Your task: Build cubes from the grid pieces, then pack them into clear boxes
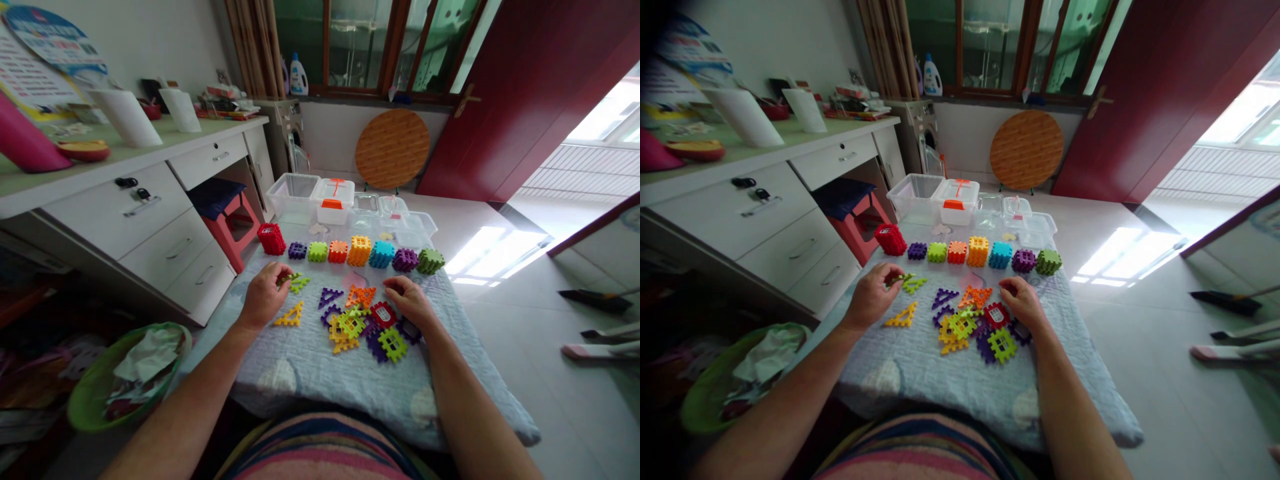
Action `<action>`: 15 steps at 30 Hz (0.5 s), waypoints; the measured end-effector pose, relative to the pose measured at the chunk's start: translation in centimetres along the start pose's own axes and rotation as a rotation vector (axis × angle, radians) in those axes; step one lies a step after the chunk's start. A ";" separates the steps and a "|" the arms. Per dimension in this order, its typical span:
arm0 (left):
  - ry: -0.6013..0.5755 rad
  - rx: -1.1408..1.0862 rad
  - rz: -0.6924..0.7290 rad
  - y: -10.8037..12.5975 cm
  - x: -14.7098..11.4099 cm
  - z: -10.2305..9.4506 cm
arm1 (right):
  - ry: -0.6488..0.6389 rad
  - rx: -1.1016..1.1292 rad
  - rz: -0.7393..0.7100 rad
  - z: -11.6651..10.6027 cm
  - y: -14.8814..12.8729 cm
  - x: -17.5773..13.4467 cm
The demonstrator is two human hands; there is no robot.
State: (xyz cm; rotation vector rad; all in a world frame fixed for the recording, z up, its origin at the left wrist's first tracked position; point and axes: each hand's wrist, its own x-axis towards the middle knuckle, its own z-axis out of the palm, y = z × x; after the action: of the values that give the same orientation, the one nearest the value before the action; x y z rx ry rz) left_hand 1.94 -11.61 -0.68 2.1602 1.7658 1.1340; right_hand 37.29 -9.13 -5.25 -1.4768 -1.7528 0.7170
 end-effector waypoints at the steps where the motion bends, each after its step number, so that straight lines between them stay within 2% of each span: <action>1: -0.003 0.068 0.052 0.2 0.2 0.3 | -0.001 -0.004 0.000 0.0 0.0 0.0; 3: -0.050 0.195 0.130 0.1 0.6 0.6 | -0.002 -0.017 0.001 0.0 -0.1 -0.1; 5: -0.183 0.263 0.181 -0.4 0.9 0.6 | -0.003 -0.029 -0.003 0.0 -0.1 -0.1; 7: -0.366 0.239 0.207 -1.2 1.0 0.2 | -0.002 -0.035 -0.010 0.0 -0.1 0.0; 9: -0.489 0.158 0.201 -2.0 1.0 -0.6 | -0.006 -0.041 -0.015 0.0 0.0 0.0; 12: -0.481 0.060 0.156 -2.9 1.2 -1.7 | -0.025 -0.039 -0.015 0.0 0.1 0.0; 15: -0.479 0.051 0.133 -3.5 1.9 -1.8 | -0.020 -0.027 -0.013 0.1 0.1 0.0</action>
State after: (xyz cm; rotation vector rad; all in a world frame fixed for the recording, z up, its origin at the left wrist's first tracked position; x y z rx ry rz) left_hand -1.85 -9.52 -0.38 2.3521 1.4685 0.5259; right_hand 37.32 -9.09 -5.39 -1.4796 -1.7925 0.7058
